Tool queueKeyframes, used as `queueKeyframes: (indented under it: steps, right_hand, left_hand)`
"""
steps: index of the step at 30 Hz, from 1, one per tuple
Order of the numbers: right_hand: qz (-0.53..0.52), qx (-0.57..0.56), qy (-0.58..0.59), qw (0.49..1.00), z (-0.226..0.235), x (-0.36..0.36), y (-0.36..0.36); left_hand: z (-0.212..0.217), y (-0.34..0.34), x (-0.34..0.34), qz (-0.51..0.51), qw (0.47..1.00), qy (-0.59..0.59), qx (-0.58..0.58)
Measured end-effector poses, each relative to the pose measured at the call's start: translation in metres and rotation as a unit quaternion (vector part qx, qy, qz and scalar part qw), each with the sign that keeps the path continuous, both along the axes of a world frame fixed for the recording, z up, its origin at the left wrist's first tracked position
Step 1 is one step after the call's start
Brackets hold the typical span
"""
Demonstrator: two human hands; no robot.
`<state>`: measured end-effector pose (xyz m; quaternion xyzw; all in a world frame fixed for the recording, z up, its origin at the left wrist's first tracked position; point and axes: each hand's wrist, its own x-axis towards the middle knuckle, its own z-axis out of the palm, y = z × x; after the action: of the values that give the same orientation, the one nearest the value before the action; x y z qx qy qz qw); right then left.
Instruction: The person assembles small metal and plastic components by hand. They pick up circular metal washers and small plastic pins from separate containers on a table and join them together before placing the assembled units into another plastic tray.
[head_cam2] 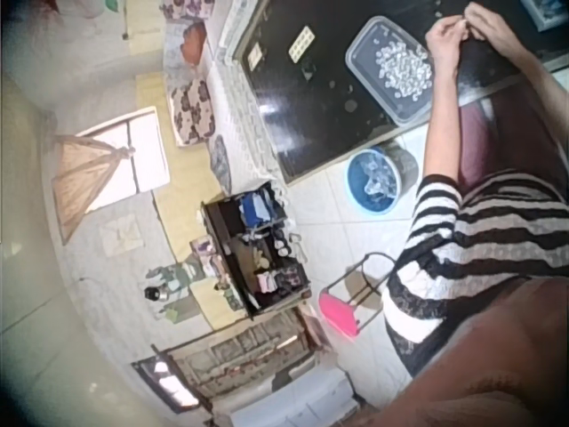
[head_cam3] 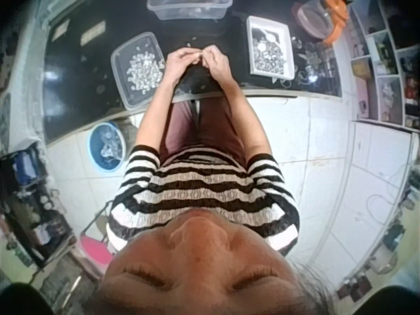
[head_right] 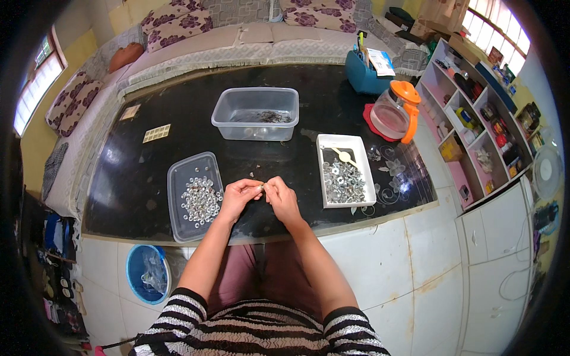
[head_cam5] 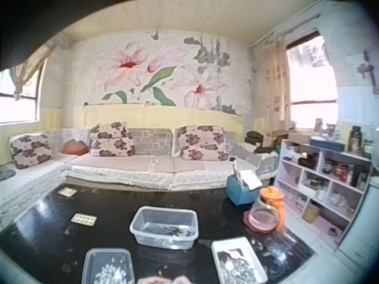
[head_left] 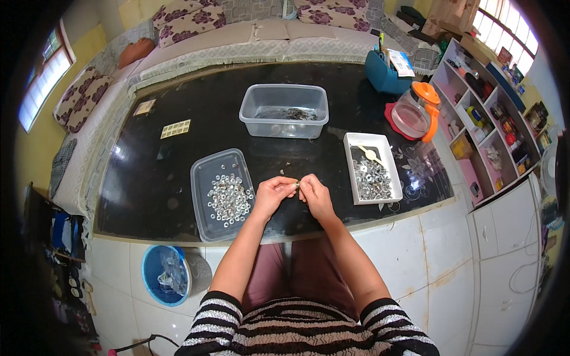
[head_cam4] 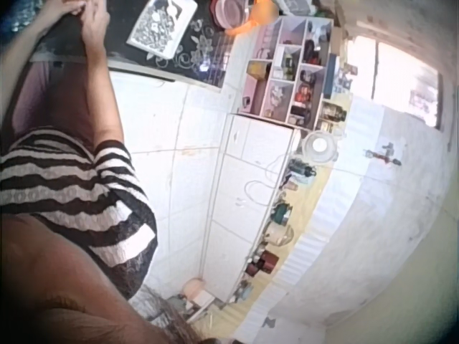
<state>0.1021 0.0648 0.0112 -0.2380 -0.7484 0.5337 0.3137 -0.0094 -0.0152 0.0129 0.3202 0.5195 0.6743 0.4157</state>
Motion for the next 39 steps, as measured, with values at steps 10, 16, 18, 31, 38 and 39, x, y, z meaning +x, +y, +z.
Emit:
queueKeyframes:
  steps: [10, 16, 18, 31, 38, 39]
  right_hand:
    - [0.013, -0.044, 0.006, 0.999, -0.0013, -0.0002, 0.0018]
    - [0.014, -0.008, 0.049, 0.999, -0.0004, -0.0035, -0.0018]
    - [0.017, -0.008, 0.021, 1.000, -0.0011, -0.0015, -0.0001]
    - [0.010, -0.002, 0.007, 1.000, -0.0007, -0.0001, -0.0006]
    - [-0.011, -0.004, 0.039, 0.999, 0.0000, -0.0008, -0.0019]
    - [-0.014, 0.023, 0.031, 0.999, 0.0011, -0.0011, -0.0029]
  left_hand:
    - [-0.0001, 0.0014, -0.0004, -0.010, 1.000, 0.001, 0.003]
    - [-0.0011, 0.0017, -0.0022, -0.007, 1.000, -0.006, 0.000]
    - [-0.0012, 0.0013, -0.0010, -0.011, 1.000, -0.002, 0.000]
    - [-0.0016, 0.0015, -0.0013, -0.014, 1.000, 0.001, 0.014]
    - [-0.0002, 0.0015, -0.0005, 0.004, 1.000, -0.014, 0.020]
    - [-0.0009, 0.0014, -0.0011, 0.006, 1.000, -0.015, 0.019]
